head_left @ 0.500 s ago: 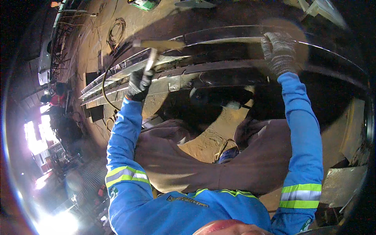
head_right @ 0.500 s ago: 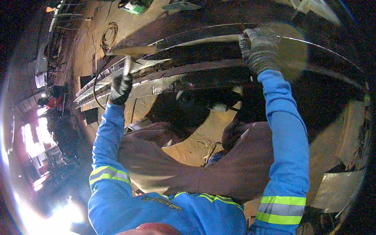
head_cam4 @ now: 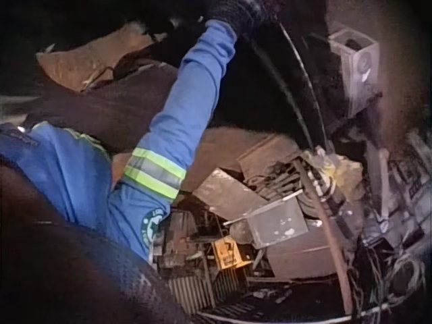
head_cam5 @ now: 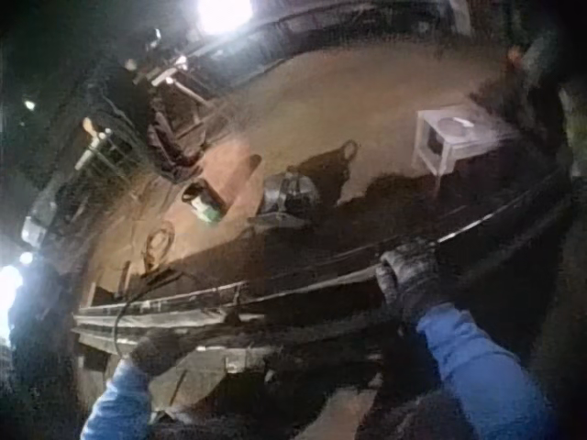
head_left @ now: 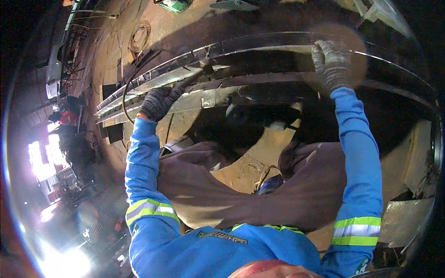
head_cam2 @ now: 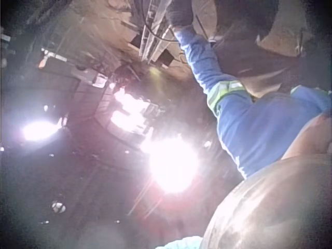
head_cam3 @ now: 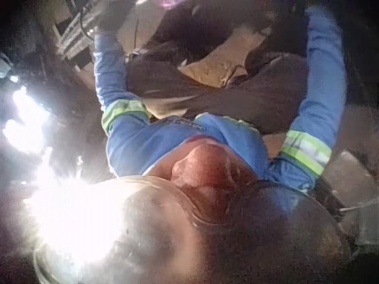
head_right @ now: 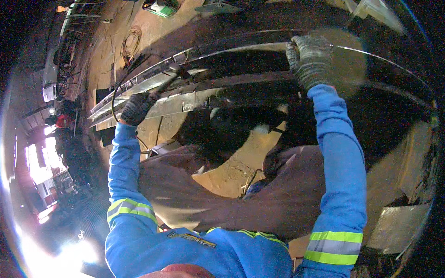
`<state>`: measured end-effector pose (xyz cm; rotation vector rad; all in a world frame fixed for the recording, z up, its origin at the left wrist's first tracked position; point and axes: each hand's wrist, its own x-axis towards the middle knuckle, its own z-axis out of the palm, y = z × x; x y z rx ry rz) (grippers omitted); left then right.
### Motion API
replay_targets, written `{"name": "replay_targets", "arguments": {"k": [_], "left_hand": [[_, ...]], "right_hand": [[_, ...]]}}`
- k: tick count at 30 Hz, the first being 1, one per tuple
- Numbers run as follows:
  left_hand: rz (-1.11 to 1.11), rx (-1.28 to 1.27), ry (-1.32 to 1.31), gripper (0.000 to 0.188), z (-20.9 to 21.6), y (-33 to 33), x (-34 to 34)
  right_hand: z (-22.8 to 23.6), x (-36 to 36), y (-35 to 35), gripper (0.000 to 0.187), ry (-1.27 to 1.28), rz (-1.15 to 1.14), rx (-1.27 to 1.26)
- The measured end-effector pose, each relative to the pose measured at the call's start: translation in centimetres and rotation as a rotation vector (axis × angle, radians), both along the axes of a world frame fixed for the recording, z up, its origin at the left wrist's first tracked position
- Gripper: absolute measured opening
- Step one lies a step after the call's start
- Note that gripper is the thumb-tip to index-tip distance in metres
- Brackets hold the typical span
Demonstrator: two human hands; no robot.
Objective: The person sits on the floor and uses a wire brush to scrub a long, curved metal beam. They repeatedly move the brush back and forth along the surface to remove rust or debris. The person occasionally pauses to inspect the cleaned area with their gloved hand.
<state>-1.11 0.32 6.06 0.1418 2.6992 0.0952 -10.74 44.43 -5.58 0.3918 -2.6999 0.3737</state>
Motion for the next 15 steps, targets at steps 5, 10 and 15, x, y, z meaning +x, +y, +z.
{"name": "replay_targets", "arguments": {"k": [5, 10, 15], "left_hand": [[0.078, 0.224, 0.104, 0.045, -4.3, -2.4, 2.5], [-0.313, 0.025, 0.249, 0.028, -3.6, -3.9, 0.8], [0.091, 0.317, 0.042, 0.033, -2.4, 0.5, 1.0]], "right_hand": [[-0.8, -0.2, 0.3, 0.032, 0.036, 0.029, -0.074], [0.1, 0.2, 0.0, 0.03, 0.077, -0.025, 0.015], [-0.9, -0.2, 1.0, 0.025, 0.035, -0.005, -0.076]]}}
